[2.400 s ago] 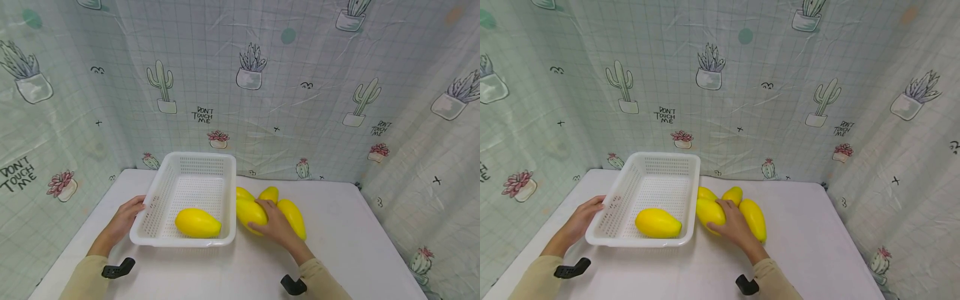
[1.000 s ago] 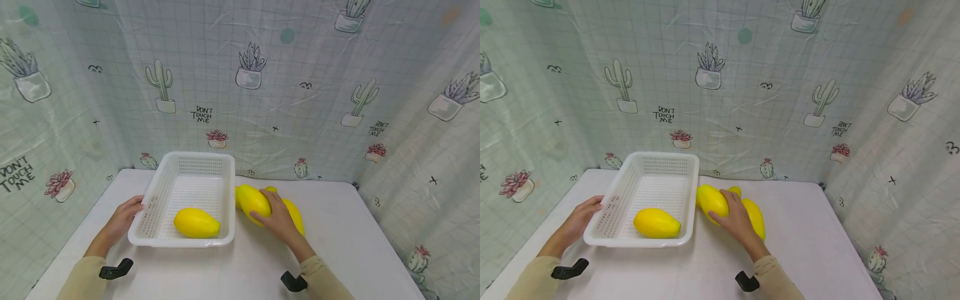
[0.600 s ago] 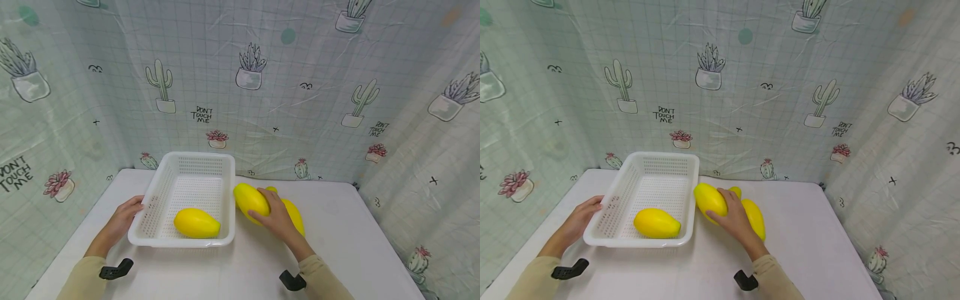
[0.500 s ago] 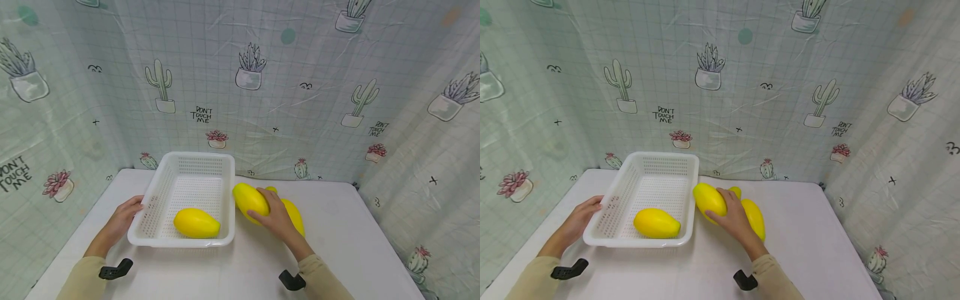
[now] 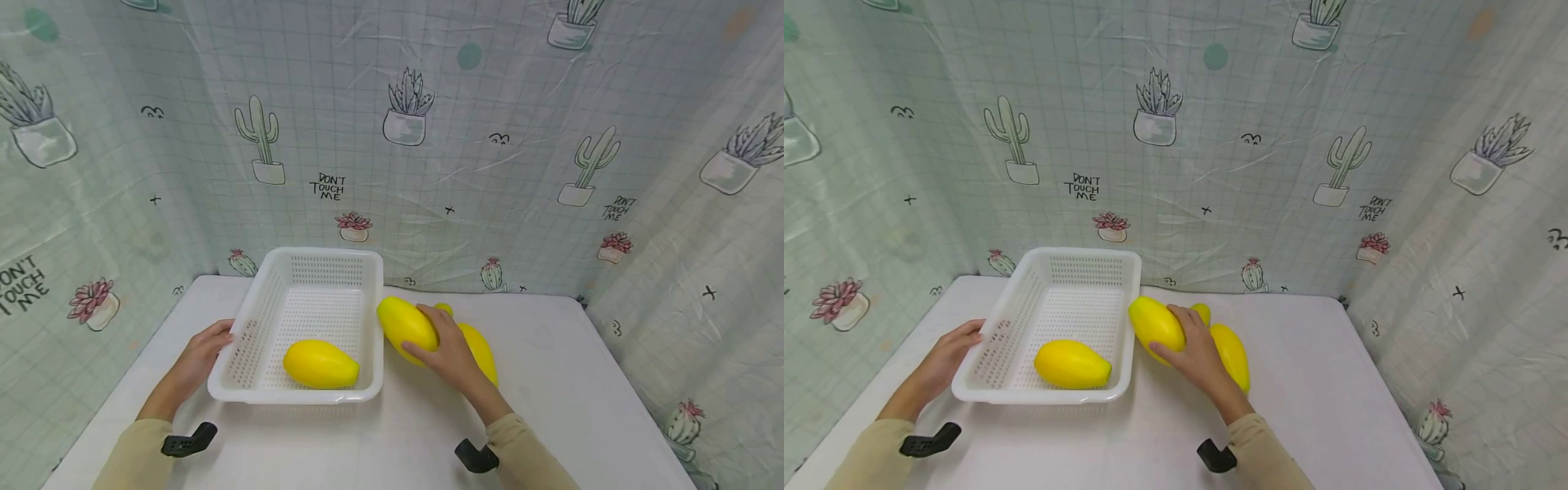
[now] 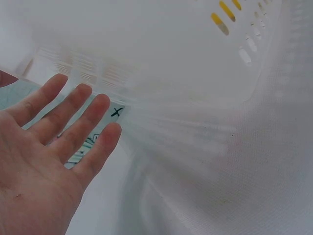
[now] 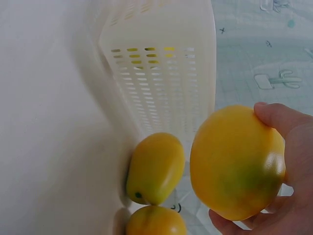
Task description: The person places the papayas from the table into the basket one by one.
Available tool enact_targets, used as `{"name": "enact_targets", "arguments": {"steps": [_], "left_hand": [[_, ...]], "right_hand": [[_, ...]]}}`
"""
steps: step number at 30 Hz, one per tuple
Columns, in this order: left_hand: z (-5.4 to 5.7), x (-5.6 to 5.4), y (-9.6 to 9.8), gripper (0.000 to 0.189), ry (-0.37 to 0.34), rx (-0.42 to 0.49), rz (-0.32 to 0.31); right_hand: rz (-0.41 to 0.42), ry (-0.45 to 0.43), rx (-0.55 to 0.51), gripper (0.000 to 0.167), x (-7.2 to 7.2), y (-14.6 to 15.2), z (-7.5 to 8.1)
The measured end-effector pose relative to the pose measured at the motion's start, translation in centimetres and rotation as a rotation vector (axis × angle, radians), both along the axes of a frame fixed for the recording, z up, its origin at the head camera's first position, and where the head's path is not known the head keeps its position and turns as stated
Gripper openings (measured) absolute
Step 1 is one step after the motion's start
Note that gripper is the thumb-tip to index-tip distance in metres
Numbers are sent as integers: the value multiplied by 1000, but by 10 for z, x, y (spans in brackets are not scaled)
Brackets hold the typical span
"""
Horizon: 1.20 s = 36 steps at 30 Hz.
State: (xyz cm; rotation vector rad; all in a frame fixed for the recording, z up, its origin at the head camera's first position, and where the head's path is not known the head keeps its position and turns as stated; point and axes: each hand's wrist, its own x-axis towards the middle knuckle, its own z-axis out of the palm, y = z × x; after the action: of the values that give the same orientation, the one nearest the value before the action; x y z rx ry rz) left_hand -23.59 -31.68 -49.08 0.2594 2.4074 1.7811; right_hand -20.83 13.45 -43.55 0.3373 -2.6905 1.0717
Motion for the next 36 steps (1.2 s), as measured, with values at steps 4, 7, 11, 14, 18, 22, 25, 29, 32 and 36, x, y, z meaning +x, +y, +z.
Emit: {"name": "enact_targets", "arguments": {"steps": [4, 7, 11, 14, 18, 22, 25, 29, 32, 36], "left_hand": [[1, 1, 0, 55, 3, -9, 6], [1, 2, 0, 56, 5, -11, 7], [0, 2, 0, 56, 4, -6, 5], [-1, 2, 0, 56, 6, -3, 1], [-2, 1, -1, 55, 14, 1, -4], [-3, 1, -1, 54, 17, 6, -8], [-3, 0, -1, 54, 15, 6, -8], [-4, 0, -1, 53, 15, 3, -6], [-4, 0, -1, 53, 12, 6, -7], [-4, 0, -1, 54, 9, 8, -9]], "right_hand": [[5, 3, -8, 72, 0, -2, 0], [11, 2, -16, 71, 0, -3, 1], [17, 11, -19, 70, 0, -4, 1], [19, 16, -17, 70, 0, -5, 1], [19, 19, -15, 70, 1, -5, 1], [18, 19, -18, 69, 2, -6, 1], [21, 23, -20, 69, 2, -6, 2], [26, 34, -20, 70, 1, -6, 2], [29, 41, -25, 70, 2, -6, 3], [36, 51, -28, 70, 3, -7, 5]]}}
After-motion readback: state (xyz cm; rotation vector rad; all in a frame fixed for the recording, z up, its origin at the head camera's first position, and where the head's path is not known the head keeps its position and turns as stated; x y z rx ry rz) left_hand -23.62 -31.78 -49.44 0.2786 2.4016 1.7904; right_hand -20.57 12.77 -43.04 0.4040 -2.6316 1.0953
